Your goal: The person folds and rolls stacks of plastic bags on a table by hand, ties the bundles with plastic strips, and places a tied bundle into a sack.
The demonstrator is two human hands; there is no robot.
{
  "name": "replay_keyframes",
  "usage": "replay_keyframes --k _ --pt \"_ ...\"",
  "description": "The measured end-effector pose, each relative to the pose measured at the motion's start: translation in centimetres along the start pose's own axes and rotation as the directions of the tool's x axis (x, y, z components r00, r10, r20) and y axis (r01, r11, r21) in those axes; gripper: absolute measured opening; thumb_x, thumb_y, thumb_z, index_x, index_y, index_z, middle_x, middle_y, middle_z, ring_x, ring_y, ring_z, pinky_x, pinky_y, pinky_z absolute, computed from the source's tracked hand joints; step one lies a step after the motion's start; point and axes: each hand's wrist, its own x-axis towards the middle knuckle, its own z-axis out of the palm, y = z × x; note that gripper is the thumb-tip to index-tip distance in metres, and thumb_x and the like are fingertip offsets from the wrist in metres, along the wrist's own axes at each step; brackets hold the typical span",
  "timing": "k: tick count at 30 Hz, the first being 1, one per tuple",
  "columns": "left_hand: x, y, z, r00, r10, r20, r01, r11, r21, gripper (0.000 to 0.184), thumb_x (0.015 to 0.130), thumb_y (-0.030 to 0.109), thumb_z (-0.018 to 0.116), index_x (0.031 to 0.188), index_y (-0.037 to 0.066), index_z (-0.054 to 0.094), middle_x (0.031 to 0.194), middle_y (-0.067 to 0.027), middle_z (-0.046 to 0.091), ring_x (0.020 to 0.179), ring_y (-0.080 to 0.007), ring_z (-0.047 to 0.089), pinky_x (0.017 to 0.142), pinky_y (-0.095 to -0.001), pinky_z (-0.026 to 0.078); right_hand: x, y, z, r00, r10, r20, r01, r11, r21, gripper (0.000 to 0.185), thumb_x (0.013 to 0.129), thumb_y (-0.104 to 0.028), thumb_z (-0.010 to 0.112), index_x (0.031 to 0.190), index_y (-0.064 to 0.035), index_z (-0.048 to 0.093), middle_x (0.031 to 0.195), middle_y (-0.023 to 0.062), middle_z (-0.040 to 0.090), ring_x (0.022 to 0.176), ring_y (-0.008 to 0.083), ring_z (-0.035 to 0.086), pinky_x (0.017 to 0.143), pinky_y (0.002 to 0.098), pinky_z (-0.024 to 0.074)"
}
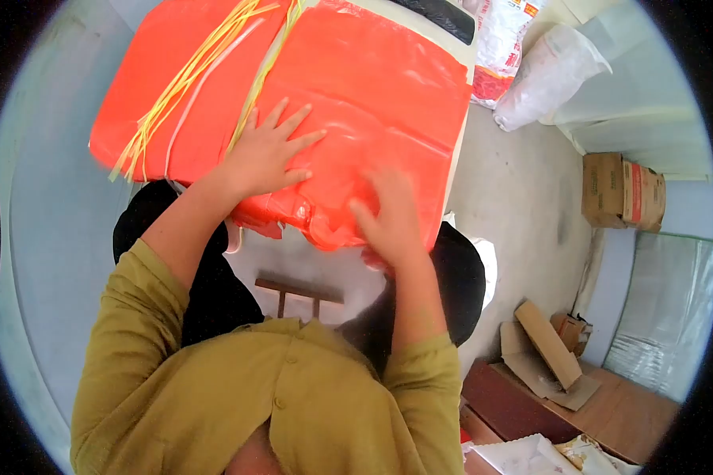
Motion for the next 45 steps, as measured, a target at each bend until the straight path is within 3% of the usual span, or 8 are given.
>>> replay_keyframes --k 7,11,13,16,20,29,34,45 --pt "-0.4 0.3 -0.7 0.999 -0.046 0.015 0.046 0.999 0.028 0.073 0.098 0.055 0.063 0.162 0.031 0.038 0.173 -0.0109 0.026 0.160 -0.0374 0.018 0.124 -0.0654 0.022 -3.4 -2.9 2.5 0.961 -0.276 0.021 0.268 0.909 -0.320 0.032 0.083 -0.008 0.078 0.110 -0.0051 0.062 0.152 0.0196 0.053 0.141 0.0433 0.047 0.119 0.0569 0.0351" --pt "-0.4 0.2 0.2 0.994 0.043 -0.098 -0.068 0.961 -0.267 0.067 0.095 0.045 0.070 0.154 0.019 0.052 0.166 -0.0151 0.038 0.158 -0.0359 0.025 0.126 -0.0579 0.024 -3.5 -1.9 3.1 0.966 0.041 -0.256 0.028 0.965 0.261 0.009 0.094 -0.003 0.070 0.101 -0.0002 0.064 0.141 0.0182 0.063 0.128 0.0317 0.060 0.109 0.0439 0.0459" --pt "-0.9 0.9 0.0 0.984 0.144 -0.106 -0.179 0.800 -0.573 0.061 0.093 0.038 0.075 0.145 0.012 0.060 0.159 -0.0164 0.048 0.156 -0.0360 0.029 0.126 -0.0545 0.025 -2.9 -2.7 2.3 0.919 0.356 -0.172 -0.123 0.670 0.732 0.007 0.101 -0.006 0.065 0.099 0.0005 0.064 0.138 0.0173 0.065 0.123 0.0237 0.062 0.105 0.0380 0.0487" --pt "-1.6 2.5 -1.2 0.963 0.219 -0.159 -0.269 0.695 -0.666 0.049 0.089 0.031 0.079 0.130 0.006 0.070 0.145 -0.0167 0.060 0.150 -0.0375 0.039 0.124 -0.0534 0.029 -2.5 -3.5 0.8 0.881 0.471 -0.047 -0.290 0.614 0.734 0.017 0.102 -0.014 0.065 0.116 -0.0042 0.069 0.106 0.0041 0.072 0.093 0.0123 0.067 0.083 0.0306 0.0560" --pt "-0.5 3.7 0.4 0.927 0.167 -0.335 -0.346 0.725 -0.595 0.027 0.086 0.026 0.081 0.103 0.005 0.074 0.109 -0.0089 0.071 0.112 -0.0302 0.064 0.104 -0.0480 0.046 -2.0 -3.6 1.0 0.919 0.363 -0.156 -0.132 0.655 0.744 0.014 0.103 -0.012 0.064 0.112 -0.0028 0.070 0.101 0.0037 0.071 0.088 0.0113 0.066 0.077 0.0285 0.0547" --pt "-0.2 4.2 -0.7 0.903 0.164 -0.398 -0.387 0.710 -0.587 0.022 0.096 0.024 0.067 0.092 0.004 0.074 0.097 -0.0103 0.070 0.099 -0.0338 0.065 0.090 -0.0481 0.049 -1.4 -2.3 0.1 0.926 0.359 -0.116 -0.125 0.581 0.804 0.011 0.102 -0.010 0.067 0.108 -0.0019 0.071 0.101 0.0030 0.072 0.092 0.0107 0.066 0.083 0.0285 0.0545" --pt "1.0 3.3 -0.4 0.878 0.116 -0.464 -0.417 0.660 -0.625 0.023 0.095 0.022 0.067 0.086 0.001 0.070 0.088 -0.0150 0.068 0.088 -0.0360 0.066 0.078 -0.0473 0.051 -0.6 -3.4 -1.0 0.974 0.213 -0.080 -0.162 0.896 0.414 0.096 0.076 -0.009 0.086 0.157 -0.0041 0.034 0.150 0.0215 0.048 0.138 0.0357 0.050 0.116 0.0475 0.0418" --pt "1.8 2.9 -2.1 0.990 0.013 -0.140 -0.131 0.455 -0.881 0.035 0.095 0.023 0.064 0.076 -0.004 0.051 0.073 -0.0146 0.049 0.067 -0.0276 0.049 0.064 -0.0431 0.041 0.2 -2.9 1.5 0.864 -0.192 -0.466 0.127 0.978 -0.167 0.046 0.084 0.000 0.079 0.125 -0.0068 0.059 0.154 0.0222 0.046 0.139 0.0398 0.050 0.114 0.0460 0.0431"
